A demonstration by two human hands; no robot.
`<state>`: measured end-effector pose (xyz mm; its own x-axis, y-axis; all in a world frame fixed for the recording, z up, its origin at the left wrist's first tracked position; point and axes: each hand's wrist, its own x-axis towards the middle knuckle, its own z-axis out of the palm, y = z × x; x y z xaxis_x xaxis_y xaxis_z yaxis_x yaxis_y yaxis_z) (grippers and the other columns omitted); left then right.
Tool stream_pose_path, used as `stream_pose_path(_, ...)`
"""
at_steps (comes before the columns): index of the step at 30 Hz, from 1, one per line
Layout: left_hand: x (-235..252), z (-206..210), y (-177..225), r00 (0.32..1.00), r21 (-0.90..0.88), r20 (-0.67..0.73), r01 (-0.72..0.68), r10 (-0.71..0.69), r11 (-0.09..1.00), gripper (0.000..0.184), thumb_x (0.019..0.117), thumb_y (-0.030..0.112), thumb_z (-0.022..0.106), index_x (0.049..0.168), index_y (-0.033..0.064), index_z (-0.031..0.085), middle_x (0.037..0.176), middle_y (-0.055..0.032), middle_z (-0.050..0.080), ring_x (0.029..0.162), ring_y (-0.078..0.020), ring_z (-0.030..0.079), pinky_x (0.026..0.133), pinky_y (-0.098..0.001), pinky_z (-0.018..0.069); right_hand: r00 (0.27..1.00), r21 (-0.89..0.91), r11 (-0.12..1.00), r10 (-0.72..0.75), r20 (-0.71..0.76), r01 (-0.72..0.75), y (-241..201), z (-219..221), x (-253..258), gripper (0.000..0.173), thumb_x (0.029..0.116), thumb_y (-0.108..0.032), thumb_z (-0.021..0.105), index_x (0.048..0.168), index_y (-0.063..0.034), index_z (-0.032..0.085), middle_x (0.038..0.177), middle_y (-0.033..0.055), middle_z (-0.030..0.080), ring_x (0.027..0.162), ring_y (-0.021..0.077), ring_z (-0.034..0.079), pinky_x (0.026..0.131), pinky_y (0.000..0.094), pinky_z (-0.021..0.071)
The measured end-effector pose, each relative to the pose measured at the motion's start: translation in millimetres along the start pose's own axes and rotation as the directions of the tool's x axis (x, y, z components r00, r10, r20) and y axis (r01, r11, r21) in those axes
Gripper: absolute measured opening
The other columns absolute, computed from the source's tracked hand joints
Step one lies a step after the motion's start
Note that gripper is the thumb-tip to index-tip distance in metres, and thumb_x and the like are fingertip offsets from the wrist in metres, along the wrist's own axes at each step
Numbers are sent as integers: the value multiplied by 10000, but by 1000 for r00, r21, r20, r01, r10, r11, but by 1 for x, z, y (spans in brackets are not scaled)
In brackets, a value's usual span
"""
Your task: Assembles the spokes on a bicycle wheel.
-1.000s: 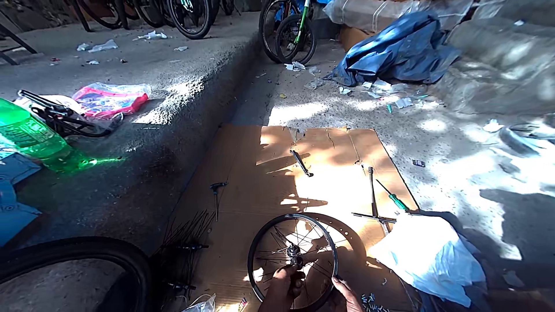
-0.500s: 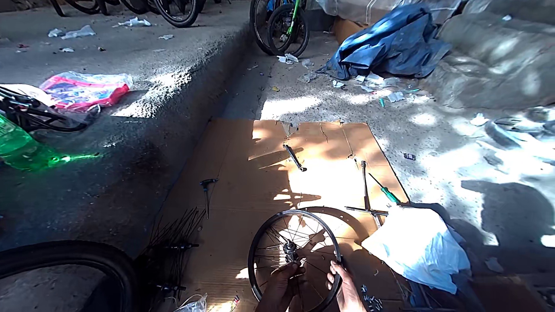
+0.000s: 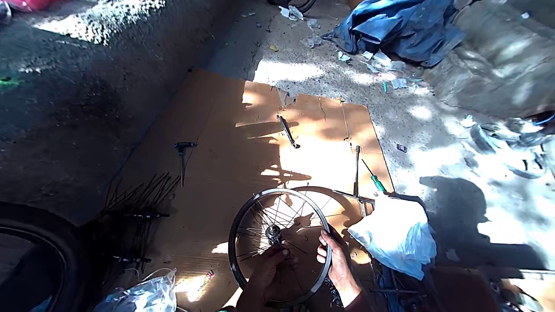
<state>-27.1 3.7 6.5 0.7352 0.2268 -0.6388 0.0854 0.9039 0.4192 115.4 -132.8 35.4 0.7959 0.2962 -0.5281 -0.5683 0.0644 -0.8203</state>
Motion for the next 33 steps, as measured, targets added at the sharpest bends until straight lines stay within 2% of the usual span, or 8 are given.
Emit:
stream_pose_path(4, 4, -6, -10, 999, 73, 51, -20, 16, 997, 184, 1019, 56, 580, 1178, -32, 616, 1052, -186, 693, 831, -263, 700, 780, -403, 612, 997, -11, 999, -30, 77, 31, 4, -6, 4, 309, 1036, -130, 496, 1328, -81, 583, 719, 16, 498, 457, 76, 401, 368, 215, 335)
stream_pose_path(9, 4, -5, -12, 998, 83, 5, 66, -66, 994, 229, 1016, 59, 614, 1209, -59, 645, 1095, -225, 722, 948, -322, 740, 879, -443, 621, 974, 30, 996, -83, 210, 78, 13, -15, 14, 344, 995, -119, 481, 1317, -45, 578, 692, 10, 480, 439, 62, 394, 362, 197, 326)
stream_pose_path(13, 4, -4, -13, 999, 85, -1, 53, -53, 995, 226, 1021, 64, 607, 1203, -65, 645, 1088, -220, 728, 942, -317, 743, 869, -436, 624, 955, 60, 994, -109, 275, 96, 19, -21, 18, 394, 946, -126, 525, 1325, -22, 565, 665, 7, 478, 436, 62, 420, 372, 200, 361)
stream_pose_path(16, 4, -2, -16, 1000, 87, -8, 30, -29, 996, 225, 1019, 59, 610, 1204, -63, 652, 1066, -218, 731, 925, -314, 744, 861, -441, 626, 951, 67, 983, -180, 250, 169, 24, -22, 20, 343, 923, -107, 545, 1236, 10, 622, 667, 1, 495, 514, 64, 475, 488, 208, 438)
stream_pose_path(18, 4, -1, -18, 1000, 94, -14, 20, -19, 995, 221, 1020, 61, 610, 1201, -57, 660, 1063, -212, 733, 922, -307, 744, 855, -435, 627, 950, 59, 976, -220, 220, 212, 25, -22, 20, 296, 894, -91, 553, 1149, 8, 666, 724, 30, 573, 614, 78, 528, 574, 210, 448)
stream_pose_path(20, 3, 0, -18, 1000, 100, -24, 15, -13, 995, 220, 1021, 61, 609, 1199, -56, 660, 1063, -209, 733, 923, -302, 744, 853, -428, 628, 957, 36, 976, -216, 193, 213, 25, -21, 21, 274, 881, -98, 564, 1103, -4, 694, 813, 63, 630, 683, 90, 560, 597, 208, 451)
stream_pose_path(22, 2, 1, -18, 999, 92, -34, 20, -17, 996, 218, 1022, 58, 606, 1198, -60, 659, 1068, -209, 732, 921, -301, 744, 851, -425, 629, 970, 17, 984, -177, 168, 176, 23, -22, 18, 265, 880, -98, 558, 1092, -8, 689, 959, 112, 673, 802, 137, 620, 709, 256, 532)
stream_pose_path(33, 1, 1, -21, 998, 78, -43, 38, -35, 996, 215, 1015, 61, 620, 1194, -52, 662, 1073, -207, 731, 909, -297, 746, 837, -416, 632, 979, 67, 986, -157, 131, 150, 23, -22, 12, 300, 845, -94, 566, 1114, -20, 677, 970, 103, 664, 851, 185, 651, 796, 355, 586)
